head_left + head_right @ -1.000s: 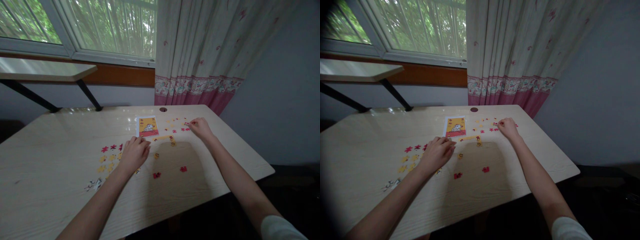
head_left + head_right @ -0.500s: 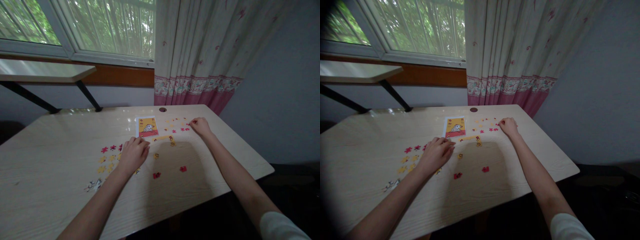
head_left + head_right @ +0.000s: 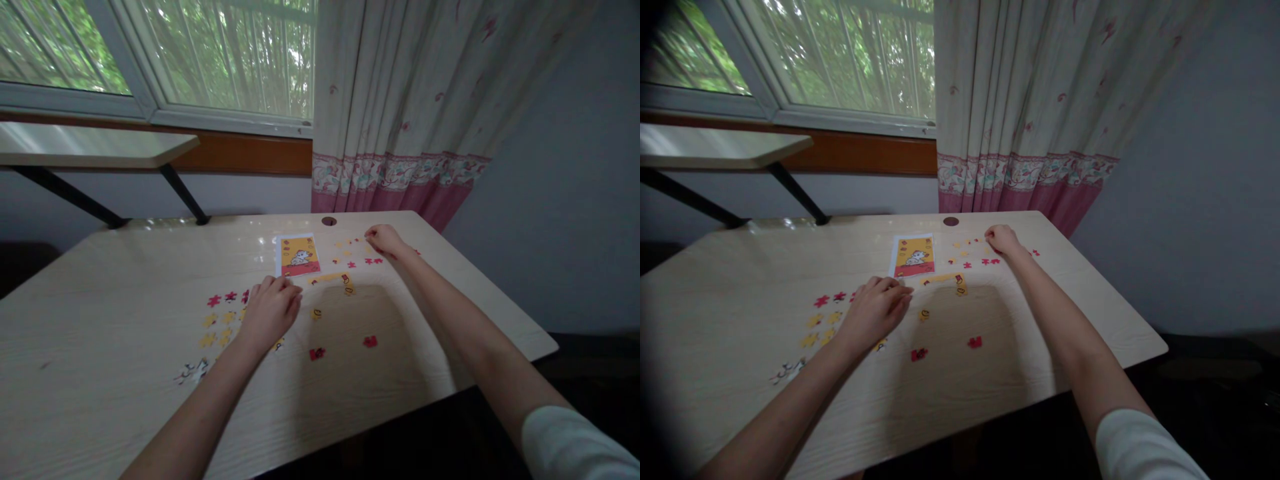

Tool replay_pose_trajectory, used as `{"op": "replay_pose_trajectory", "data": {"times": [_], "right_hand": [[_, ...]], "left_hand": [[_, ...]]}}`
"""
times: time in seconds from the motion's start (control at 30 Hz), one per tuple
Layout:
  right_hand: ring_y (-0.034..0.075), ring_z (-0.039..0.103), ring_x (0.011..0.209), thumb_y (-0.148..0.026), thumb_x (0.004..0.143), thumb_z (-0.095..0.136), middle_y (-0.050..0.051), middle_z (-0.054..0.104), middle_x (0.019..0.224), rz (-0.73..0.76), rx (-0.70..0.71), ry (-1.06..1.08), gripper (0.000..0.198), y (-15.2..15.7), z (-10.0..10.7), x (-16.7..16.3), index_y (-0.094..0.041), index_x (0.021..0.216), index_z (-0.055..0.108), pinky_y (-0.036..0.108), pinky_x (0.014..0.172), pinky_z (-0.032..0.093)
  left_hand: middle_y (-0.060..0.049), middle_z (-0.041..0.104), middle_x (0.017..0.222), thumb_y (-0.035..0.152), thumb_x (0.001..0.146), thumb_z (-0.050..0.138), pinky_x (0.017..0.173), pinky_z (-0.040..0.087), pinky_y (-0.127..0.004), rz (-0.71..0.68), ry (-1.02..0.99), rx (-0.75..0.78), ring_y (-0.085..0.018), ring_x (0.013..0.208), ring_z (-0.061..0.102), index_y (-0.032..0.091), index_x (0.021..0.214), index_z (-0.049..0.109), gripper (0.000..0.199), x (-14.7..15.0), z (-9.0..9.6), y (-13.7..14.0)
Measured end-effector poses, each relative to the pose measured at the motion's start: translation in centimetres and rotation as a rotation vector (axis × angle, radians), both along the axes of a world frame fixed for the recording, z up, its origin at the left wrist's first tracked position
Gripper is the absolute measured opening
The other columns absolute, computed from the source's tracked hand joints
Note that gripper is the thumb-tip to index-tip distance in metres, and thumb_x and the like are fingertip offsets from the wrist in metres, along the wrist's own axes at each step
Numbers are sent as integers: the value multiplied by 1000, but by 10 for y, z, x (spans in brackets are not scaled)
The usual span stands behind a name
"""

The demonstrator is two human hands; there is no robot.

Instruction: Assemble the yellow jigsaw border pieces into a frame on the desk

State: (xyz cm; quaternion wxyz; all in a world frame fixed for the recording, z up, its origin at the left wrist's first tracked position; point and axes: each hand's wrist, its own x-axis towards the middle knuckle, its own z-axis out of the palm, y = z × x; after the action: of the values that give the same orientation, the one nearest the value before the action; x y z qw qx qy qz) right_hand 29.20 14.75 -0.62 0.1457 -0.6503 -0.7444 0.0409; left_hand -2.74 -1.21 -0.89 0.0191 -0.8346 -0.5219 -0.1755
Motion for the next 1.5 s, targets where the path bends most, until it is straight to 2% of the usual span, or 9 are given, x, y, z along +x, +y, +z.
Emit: {"op": "replay_pose_trajectory", "data": {"times": [0.2, 0.37, 0.63, 0.97, 1.07, 1.17, 1.23, 1.37, 1.5], "right_hand": [[20, 64, 95, -15, 80, 58, 10, 70, 106, 230, -67, -35, 26, 8, 3, -17, -15, 104, 70, 28, 85, 44], [19, 64, 87, -10, 79, 56, 12, 71, 100, 218, -105, -57, 25, 12, 3, -24, -12, 99, 71, 27, 79, 45], [12, 57, 60, -9, 75, 59, 6, 69, 76, 171, -168, -35, 23, 19, -1, -22, -15, 94, 68, 24, 61, 44], [13, 57, 61, -9, 70, 61, 4, 66, 69, 221, -146, 25, 11, 5, 12, -27, -15, 75, 68, 25, 62, 43], [13, 58, 66, -16, 73, 60, 5, 67, 75, 276, -83, 316, 9, -27, 14, -41, -14, 80, 66, 25, 63, 45], [11, 58, 64, -29, 71, 67, 3, 66, 73, 321, -222, 768, 17, -71, 9, -64, -15, 79, 63, 25, 62, 46], [11, 58, 59, -36, 64, 73, 1, 64, 65, 301, -343, 958, 26, -99, 4, -80, -15, 75, 61, 25, 59, 45], [12, 62, 64, -41, 58, 77, 2, 69, 70, 215, -462, 1232, 34, -132, -3, -103, -18, 76, 61, 26, 61, 47], [13, 65, 70, -42, 55, 79, 2, 69, 71, 166, -499, 1370, 36, -140, -4, -112, -18, 74, 60, 28, 68, 49]], "left_hand": [[-9, 64, 94, 27, 88, 47, 70, 39, -38, -4, 24, 11, -27, 91, 51, 22, 96, 69, 24, 1, -1, 0], [-9, 64, 94, 27, 88, 47, 71, 39, -37, -1, 26, 16, -27, 91, 51, 21, 97, 69, 24, 0, -1, -1], [-8, 64, 94, 26, 88, 48, 71, 39, -37, 2, 16, 18, -26, 91, 51, 22, 96, 68, 23, 1, 0, -1], [-8, 65, 91, 26, 88, 49, 70, 39, -37, -26, -24, 38, -26, 90, 51, 22, 95, 69, 22, 1, 0, -2], [-7, 66, 90, 23, 87, 49, 71, 41, -38, -50, -107, 31, -25, 88, 52, 22, 93, 69, 21, 3, 0, -2], [-5, 68, 88, 21, 86, 50, 75, 44, -38, -111, -323, 1, -22, 85, 55, 22, 92, 68, 19, 7, -2, -1], [-4, 69, 87, 24, 86, 52, 75, 47, -36, -124, -490, -43, -19, 81, 59, 23, 92, 68, 17, 11, -3, -1], [-3, 69, 84, 28, 82, 59, 68, 49, -31, -101, -660, -72, -16, 72, 61, 22, 96, 66, 17, 19, -4, -3], [-1, 66, 77, 26, 81, 63, 65, 48, -29, -180, -636, 85, -15, 68, 58, 20, 96, 63, 17, 23, -4, -5]]}}
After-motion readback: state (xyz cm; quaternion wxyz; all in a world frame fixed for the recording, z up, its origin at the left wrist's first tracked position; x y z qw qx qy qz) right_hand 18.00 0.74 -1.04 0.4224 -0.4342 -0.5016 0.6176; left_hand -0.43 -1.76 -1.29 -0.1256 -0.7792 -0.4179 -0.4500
